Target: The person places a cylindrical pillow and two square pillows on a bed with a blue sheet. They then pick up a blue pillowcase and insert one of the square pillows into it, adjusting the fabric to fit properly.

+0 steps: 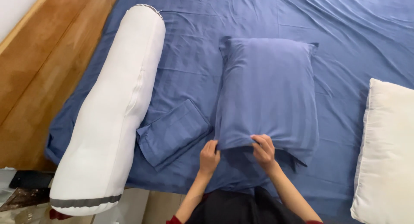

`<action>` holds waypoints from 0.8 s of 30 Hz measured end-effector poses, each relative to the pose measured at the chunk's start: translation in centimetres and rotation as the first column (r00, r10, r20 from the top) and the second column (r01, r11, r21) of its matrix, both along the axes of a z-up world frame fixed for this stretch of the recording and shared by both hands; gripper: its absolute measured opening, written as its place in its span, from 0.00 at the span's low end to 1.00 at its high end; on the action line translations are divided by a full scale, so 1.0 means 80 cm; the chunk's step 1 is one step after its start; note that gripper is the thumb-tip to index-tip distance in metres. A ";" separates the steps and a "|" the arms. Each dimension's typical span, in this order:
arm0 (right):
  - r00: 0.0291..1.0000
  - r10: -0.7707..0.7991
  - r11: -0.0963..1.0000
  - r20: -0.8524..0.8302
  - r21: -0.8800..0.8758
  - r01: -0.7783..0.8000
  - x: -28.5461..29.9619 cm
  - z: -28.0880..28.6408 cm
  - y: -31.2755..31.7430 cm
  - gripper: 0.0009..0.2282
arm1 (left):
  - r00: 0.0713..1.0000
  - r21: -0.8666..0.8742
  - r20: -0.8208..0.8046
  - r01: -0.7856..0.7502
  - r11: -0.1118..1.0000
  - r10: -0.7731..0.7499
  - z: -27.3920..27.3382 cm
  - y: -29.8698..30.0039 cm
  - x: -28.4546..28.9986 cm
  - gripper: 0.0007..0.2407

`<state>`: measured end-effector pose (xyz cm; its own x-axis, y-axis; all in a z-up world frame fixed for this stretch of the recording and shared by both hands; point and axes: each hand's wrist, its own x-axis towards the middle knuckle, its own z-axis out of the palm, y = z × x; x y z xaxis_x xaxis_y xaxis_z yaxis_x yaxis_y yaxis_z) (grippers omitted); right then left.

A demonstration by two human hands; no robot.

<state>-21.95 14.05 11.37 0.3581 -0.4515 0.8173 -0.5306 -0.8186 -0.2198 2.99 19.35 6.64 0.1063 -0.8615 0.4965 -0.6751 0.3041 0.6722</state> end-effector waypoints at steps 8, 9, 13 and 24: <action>0.963 -0.032 0.984 -0.269 0.162 0.078 0.015 -0.050 0.017 0.12 | 0.982 0.436 0.175 -0.146 0.888 0.075 -0.058 0.023 -0.004 0.10; 0.936 -0.142 0.981 -0.324 0.077 0.176 0.016 -0.070 0.011 0.09 | 0.982 0.404 0.173 -0.142 0.904 0.077 -0.051 0.023 -0.006 0.11; 0.856 -0.341 0.922 -0.388 0.037 0.385 0.016 -0.089 -0.073 0.04 | 0.995 0.208 0.099 -0.043 0.977 0.022 0.030 0.028 0.000 0.08; 0.931 -0.242 0.955 -0.272 0.104 0.279 -0.035 -0.062 0.034 0.14 | 0.930 0.313 0.339 -0.251 0.916 0.139 0.030 0.060 0.012 0.12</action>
<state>-24.72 16.75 6.43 0.3993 -0.6589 0.6375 -0.7737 -0.6152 -0.1513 3.91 24.13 9.04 0.1823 -0.9613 0.2066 -0.8841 -0.0683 0.4623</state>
